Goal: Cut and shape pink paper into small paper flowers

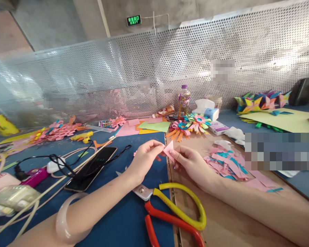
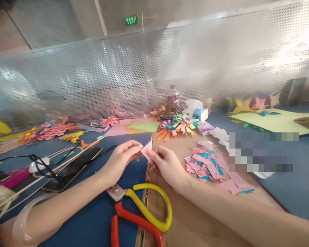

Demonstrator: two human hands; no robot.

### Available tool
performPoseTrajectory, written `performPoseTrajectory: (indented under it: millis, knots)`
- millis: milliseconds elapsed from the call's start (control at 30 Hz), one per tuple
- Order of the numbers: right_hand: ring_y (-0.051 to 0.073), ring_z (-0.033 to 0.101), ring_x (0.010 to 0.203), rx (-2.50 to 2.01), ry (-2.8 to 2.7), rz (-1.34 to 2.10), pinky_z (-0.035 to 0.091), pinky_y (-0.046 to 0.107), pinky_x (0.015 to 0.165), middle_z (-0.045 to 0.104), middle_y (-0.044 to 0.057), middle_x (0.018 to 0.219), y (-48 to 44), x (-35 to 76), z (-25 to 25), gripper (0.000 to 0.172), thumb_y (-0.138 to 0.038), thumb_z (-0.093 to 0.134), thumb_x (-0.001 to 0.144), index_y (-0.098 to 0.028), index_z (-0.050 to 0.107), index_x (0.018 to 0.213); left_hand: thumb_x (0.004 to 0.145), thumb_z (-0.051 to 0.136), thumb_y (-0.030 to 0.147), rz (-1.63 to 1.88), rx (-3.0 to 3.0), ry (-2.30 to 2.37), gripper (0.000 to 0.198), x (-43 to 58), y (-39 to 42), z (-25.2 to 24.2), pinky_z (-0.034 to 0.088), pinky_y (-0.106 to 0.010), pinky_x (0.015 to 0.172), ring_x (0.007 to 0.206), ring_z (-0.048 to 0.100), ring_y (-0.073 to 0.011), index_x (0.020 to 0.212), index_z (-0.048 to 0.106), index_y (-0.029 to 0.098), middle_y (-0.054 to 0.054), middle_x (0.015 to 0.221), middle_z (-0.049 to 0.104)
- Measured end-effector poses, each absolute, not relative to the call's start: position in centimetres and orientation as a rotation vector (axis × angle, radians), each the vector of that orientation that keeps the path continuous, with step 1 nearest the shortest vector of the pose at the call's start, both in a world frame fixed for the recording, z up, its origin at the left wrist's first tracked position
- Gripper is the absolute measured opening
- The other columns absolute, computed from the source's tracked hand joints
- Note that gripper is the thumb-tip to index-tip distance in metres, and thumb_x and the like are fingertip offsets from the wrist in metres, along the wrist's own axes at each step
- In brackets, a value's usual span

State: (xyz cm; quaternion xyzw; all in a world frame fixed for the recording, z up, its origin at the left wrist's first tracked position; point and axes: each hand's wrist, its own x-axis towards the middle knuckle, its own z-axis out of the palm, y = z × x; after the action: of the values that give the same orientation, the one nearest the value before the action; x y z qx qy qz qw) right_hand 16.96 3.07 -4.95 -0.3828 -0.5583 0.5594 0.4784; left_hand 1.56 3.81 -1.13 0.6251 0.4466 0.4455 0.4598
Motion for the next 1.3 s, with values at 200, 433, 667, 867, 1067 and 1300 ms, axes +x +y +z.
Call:
performPoseTrajectory:
  millis: [200,433,667,867,1067,1300]
  knots:
    - [0.01,0.041,0.055,-0.881,-1.307,1.44,0.034,0.023,0.051,0.047,-0.002,0.064,3.08,16.93,-4.81,0.033,-0.051,0.054,0.078,-0.018,0.051,0.073,0.08,0.048,0.037,1.001,1.519,1.036,0.023,1.58,4.0,-1.14,0.043,-0.024,0.061,0.078,0.059,-0.0162,0.083,0.059,0.016,-0.005,0.084,0.063]
    - [0.01,0.043,0.055,-0.871,-1.287,1.464,0.034,0.023,0.05,0.047,-0.002,0.065,3.2,16.89,-4.81,0.034,-0.052,0.053,0.077,-0.019,0.05,0.076,0.077,0.053,0.035,1.049,1.621,1.117,0.023,1.52,3.82,-0.94,0.044,-0.025,0.062,0.078,0.061,-0.0176,0.089,0.061,0.016,-0.005,0.084,0.065]
    - [0.01,0.044,0.049,-0.999,-1.432,1.303,0.035,0.024,0.047,0.046,-0.003,0.06,3.14,16.8,-5.25,0.037,-0.055,0.045,0.081,-0.019,0.046,0.069,0.073,0.056,0.027,1.025,1.633,1.118,0.024,1.41,3.79,-1.12,0.044,-0.025,0.063,0.082,0.061,-0.018,0.095,0.061,0.017,-0.007,0.093,0.066]
    - [0.013,0.052,0.065,-1.039,-1.478,1.14,0.042,0.026,0.057,0.055,0.0,0.079,3.24,16.67,-5.43,0.042,-0.05,0.063,0.07,-0.02,0.05,0.096,0.072,0.06,0.031,1.072,1.615,1.115,0.025,1.37,4.03,-1.15,0.045,-0.027,0.066,0.082,0.06,-0.0182,0.091,0.061,0.016,-0.008,0.092,0.066]
    - [0.013,0.053,0.07,-1.04,-1.544,1.04,0.043,0.026,0.06,0.058,0.002,0.085,3.17,16.52,-5.38,0.042,-0.044,0.064,0.071,-0.021,0.048,0.102,0.07,0.06,0.029,1.082,1.576,1.123,0.023,1.46,4.04,-1.08,0.046,-0.027,0.068,0.08,0.06,-0.0179,0.088,0.061,0.015,-0.007,0.088,0.066]
    - [0.014,0.055,0.072,-1.008,-1.492,1.15,0.044,0.026,0.059,0.062,0.002,0.088,2.82,16.58,-4.83,0.031,-0.045,0.048,0.082,-0.022,0.055,0.101,0.07,0.056,0.022,1.077,1.583,1.074,0.023,1.4,4.11,-1.14,0.047,-0.028,0.068,0.082,0.06,-0.0177,0.091,0.061,0.016,-0.008,0.093,0.066]
